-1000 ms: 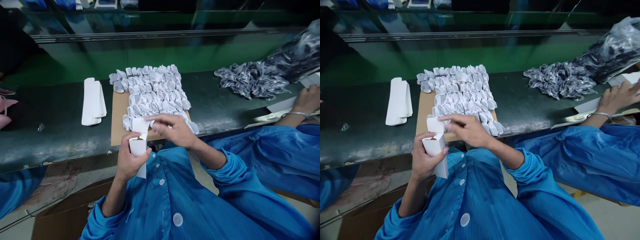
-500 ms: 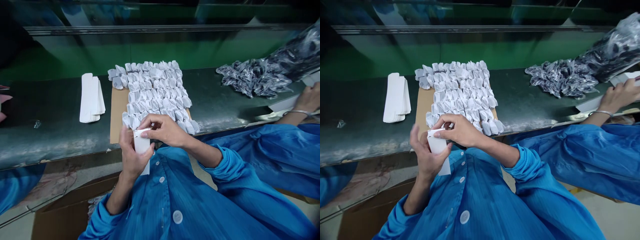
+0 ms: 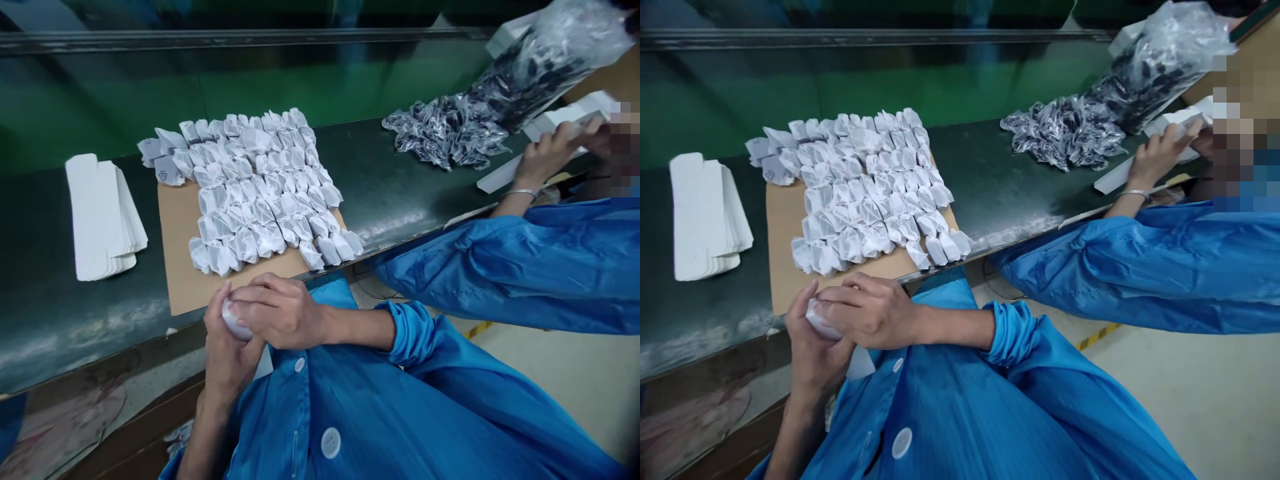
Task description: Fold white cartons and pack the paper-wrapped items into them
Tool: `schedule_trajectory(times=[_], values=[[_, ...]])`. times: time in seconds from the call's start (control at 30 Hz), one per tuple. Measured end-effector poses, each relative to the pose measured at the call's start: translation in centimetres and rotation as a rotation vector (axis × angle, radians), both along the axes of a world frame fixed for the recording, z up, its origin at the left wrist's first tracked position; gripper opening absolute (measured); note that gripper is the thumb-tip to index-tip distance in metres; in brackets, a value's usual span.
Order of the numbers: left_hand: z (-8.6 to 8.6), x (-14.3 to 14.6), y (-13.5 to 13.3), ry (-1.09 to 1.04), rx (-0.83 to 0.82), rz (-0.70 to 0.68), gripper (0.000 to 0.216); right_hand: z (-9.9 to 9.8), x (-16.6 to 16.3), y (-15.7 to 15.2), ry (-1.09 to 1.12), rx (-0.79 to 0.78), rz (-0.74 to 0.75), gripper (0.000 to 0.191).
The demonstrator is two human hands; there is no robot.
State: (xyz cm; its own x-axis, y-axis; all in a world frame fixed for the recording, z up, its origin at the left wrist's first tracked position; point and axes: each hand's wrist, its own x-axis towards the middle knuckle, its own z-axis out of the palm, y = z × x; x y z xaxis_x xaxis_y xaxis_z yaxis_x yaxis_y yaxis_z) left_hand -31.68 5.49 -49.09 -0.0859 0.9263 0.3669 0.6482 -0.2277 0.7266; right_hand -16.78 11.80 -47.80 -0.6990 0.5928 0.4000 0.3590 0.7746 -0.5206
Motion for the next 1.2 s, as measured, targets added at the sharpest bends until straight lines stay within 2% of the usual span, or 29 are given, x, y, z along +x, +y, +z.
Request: schedule_trajectory(times=[0.07,0.17,0.23,0.33,0.4,0.47,0.53,0.6,0.63,0.67,0.7,0.77,0.83,0.87,0.93,1.0,1.1,1.2], values=[[1.0,0.2,0.7,-0.067,0.029,0.113,0.072,0.3,0.0,-0.5,0.010,-0.053,-0.049,0.043],[3.0,0.3,2.1,-0.306,0.141,0.367,0.054,0.8,0.2,-1.7,0.045,-0.213,-0.120,0.077],[3.8,0.1,3.0,-0.486,0.133,0.417,0.041,1.0,0.5,-2.4,-0.026,-0.371,-0.082,0.078],[3.6,-1.0,3.5,-0.569,0.024,0.315,0.035,1.6,1.6,-2.0,-0.138,-0.571,-0.017,0.065],[3.2,-2.1,3.2,-0.418,0.087,0.296,0.046,2.4,2.6,-0.8,-0.162,-0.649,-0.002,0.063],[3.2,-3.1,2.5,-0.083,0.237,0.238,0.072,3.2,3.6,0.7,-0.165,-0.690,0.034,0.061],[3.4,-3.8,1.5,0.308,0.307,0.027,0.095,4.0,4.1,1.8,-0.165,-0.704,0.118,0.057],[3.5,-3.9,0.5,0.568,0.227,-0.278,0.090,4.6,4.4,2.4,-0.204,-0.691,0.238,0.053],[3.4,-3.9,0.0,0.626,0.190,-0.367,0.081,4.9,4.6,2.5,-0.236,-0.668,0.288,0.050],[3.1,-3.8,-0.5,0.645,0.155,-0.399,0.071,5.2,4.9,2.6,-0.264,-0.624,0.293,0.048],[2.8,-3.7,-1.0,0.626,0.126,-0.388,0.061,5.4,5.4,2.7,-0.288,-0.547,0.226,0.045],[1.8,-3.6,-1.9,0.507,0.013,-0.315,0.050,5.8,7.0,2.9,-0.365,-0.309,-0.061,0.036],[0.9,-3.4,-2.7,0.333,-0.233,-0.258,0.050,6.0,8.8,3.2,-0.529,-0.035,-0.284,0.030],[0.5,-3.2,-3.0,0.226,-0.361,-0.238,0.053,6.1,9.5,3.3,-0.635,0.086,-0.294,0.031],[0.1,-2.7,-3.4,-0.010,-0.555,-0.218,0.064,6.0,10.2,3.6,-0.798,0.255,-0.160,0.035],[-0.1,-2.0,-3.6,-0.234,-0.627,-0.222,0.074,5.9,9.9,3.7,-0.865,0.360,-0.032,0.031],[-0.1,-1.5,-3.6,-0.428,-0.589,-0.210,0.085,5.7,8.5,4.1,-0.897,0.448,0.077,0.022],[-0.3,-1.5,-3.7,-0.482,-0.460,-0.165,0.086,5.3,7.5,5.1,-0.865,0.487,0.181,0.022]])
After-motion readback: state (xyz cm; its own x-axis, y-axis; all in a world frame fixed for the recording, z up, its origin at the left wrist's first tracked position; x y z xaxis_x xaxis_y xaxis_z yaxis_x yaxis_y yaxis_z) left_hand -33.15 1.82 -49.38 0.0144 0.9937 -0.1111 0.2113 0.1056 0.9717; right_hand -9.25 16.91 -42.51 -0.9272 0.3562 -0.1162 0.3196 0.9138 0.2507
